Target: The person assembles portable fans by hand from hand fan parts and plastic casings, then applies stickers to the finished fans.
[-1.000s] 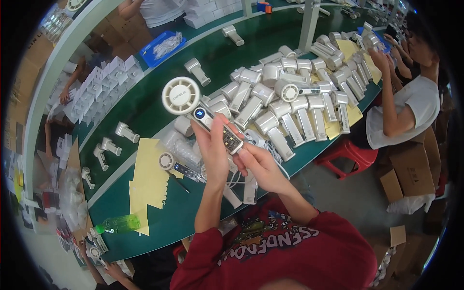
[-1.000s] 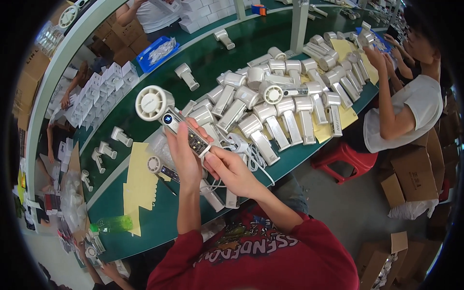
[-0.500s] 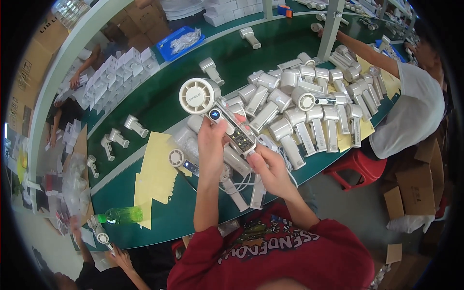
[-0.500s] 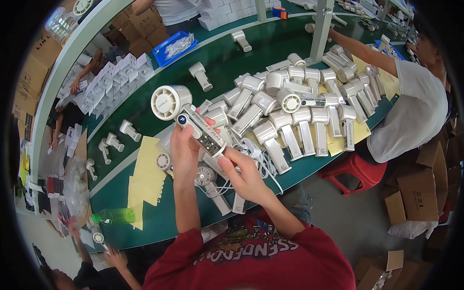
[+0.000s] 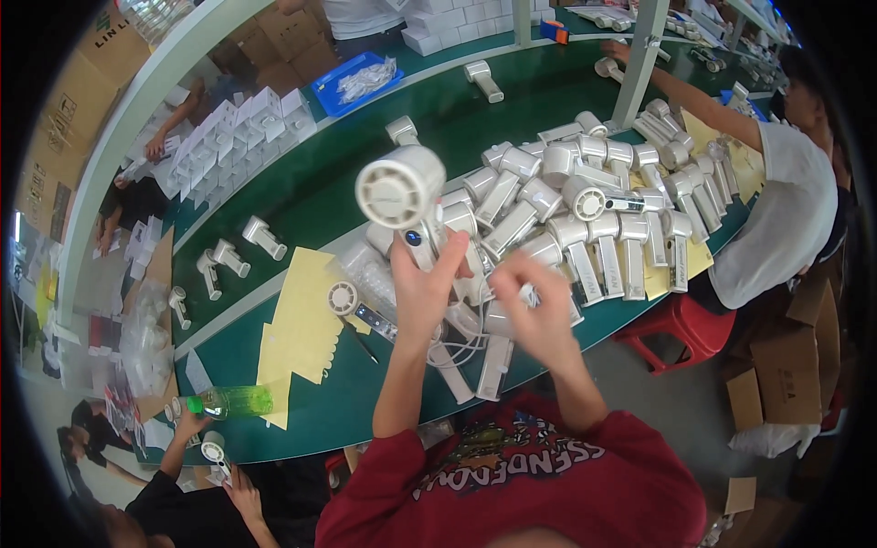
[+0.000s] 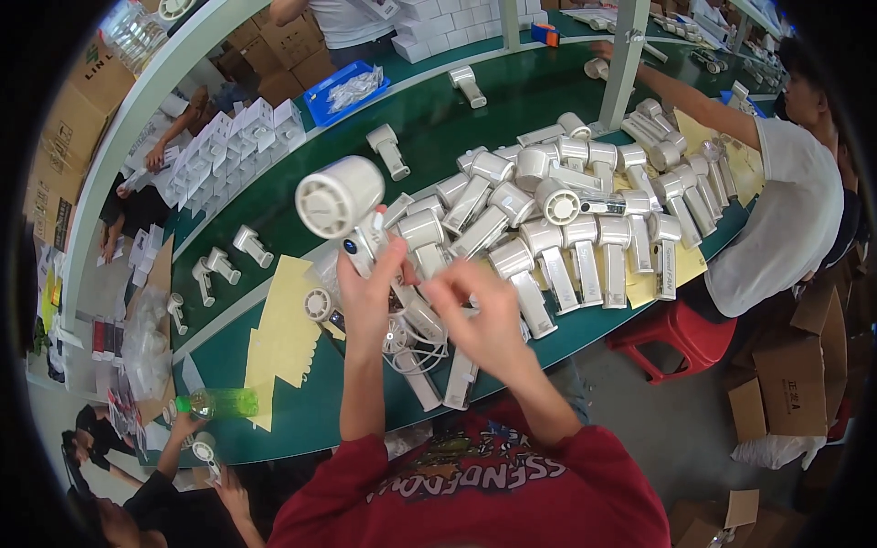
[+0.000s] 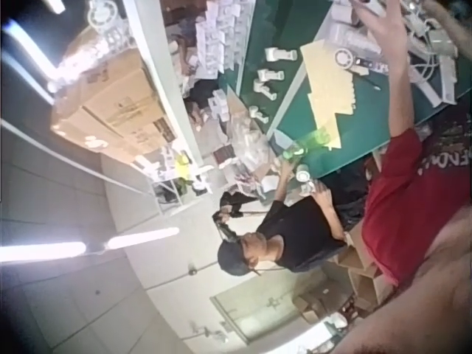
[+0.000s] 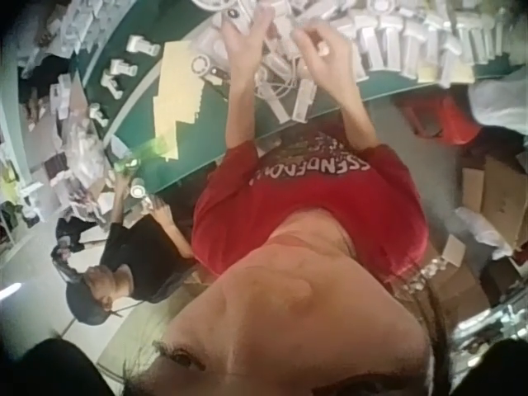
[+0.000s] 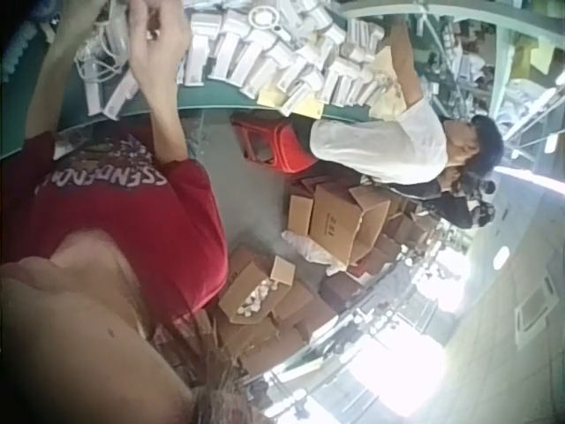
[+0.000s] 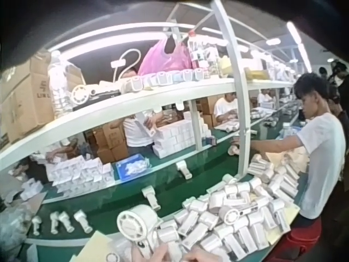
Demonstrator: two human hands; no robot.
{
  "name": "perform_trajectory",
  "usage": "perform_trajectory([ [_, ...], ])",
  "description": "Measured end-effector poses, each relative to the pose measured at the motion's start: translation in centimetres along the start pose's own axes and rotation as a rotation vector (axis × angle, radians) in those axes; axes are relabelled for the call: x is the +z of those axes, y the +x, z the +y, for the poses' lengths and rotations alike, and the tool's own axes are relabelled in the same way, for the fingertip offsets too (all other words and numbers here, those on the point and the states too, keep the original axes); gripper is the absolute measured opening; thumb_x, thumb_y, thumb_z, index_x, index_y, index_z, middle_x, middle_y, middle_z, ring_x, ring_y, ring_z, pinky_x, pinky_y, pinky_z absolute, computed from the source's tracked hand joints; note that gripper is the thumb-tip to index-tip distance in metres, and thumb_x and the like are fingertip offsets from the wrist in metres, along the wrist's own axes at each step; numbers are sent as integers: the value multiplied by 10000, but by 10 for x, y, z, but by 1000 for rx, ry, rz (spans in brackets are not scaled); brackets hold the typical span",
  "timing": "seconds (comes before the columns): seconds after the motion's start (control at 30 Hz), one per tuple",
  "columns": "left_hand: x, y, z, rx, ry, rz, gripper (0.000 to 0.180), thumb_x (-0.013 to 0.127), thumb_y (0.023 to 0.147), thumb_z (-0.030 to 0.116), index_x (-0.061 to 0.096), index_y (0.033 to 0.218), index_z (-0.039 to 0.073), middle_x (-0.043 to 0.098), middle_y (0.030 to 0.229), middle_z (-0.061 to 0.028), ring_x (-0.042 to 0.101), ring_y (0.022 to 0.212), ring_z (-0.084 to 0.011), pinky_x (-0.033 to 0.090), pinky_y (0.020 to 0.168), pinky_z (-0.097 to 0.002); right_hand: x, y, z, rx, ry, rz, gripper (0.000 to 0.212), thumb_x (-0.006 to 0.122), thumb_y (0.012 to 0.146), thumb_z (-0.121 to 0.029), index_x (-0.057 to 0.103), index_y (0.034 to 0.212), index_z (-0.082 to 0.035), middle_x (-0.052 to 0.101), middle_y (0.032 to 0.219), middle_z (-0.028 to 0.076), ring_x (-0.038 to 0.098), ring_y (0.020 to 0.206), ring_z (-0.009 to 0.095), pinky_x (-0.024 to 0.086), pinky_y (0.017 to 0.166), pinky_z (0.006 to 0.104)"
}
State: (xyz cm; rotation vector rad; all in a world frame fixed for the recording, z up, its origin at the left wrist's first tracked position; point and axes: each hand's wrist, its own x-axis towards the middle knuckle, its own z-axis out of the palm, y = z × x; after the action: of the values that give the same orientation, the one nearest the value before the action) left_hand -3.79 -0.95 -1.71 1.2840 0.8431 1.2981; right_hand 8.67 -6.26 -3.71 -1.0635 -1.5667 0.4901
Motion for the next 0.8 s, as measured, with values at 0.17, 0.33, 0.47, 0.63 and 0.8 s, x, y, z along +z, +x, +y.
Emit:
perform_trajectory([
  [0.17,12,-6,-9,218,211,-29,362,604,766,76,442,1079,-7,507,758,-21,484,583,-73,384,481,-185,-13,67,-19,-343,-32,234,235,681,692,-105,636,922,-92,457,737,42,466,615,156,385,496,258],
  [0.33,-1,-13,3,-51,300,-58,421,618,729,80,429,1094,-13,550,942,-88,526,821,-134,424,729,-261,-20,77,-2,-339,-58,-32,270,702,675,-140,660,942,-125,400,696,23,451,606,136,374,487,243],
  [0.47,0,-16,-4,-64,282,-54,372,619,725,89,450,1040,-15,557,873,-70,519,761,-114,417,681,-243,-12,68,0,-278,-86,9,281,708,669,-161,667,944,-132,402,684,19,438,581,124,367,480,244],
  [0.63,0,-17,0,-67,278,-53,356,613,744,90,440,1035,-18,548,851,-62,526,738,-104,423,636,-227,-11,60,2,-325,-67,80,290,683,691,-120,652,979,-108,421,692,12,436,582,110,357,489,226],
  [0.8,-9,-1,13,41,-189,135,309,529,843,179,436,1075,-3,533,828,-59,546,695,-114,448,526,-226,20,-8,16,125,313,-32,171,458,881,-131,571,873,-3,448,667,16,427,589,69,352,541,197],
])
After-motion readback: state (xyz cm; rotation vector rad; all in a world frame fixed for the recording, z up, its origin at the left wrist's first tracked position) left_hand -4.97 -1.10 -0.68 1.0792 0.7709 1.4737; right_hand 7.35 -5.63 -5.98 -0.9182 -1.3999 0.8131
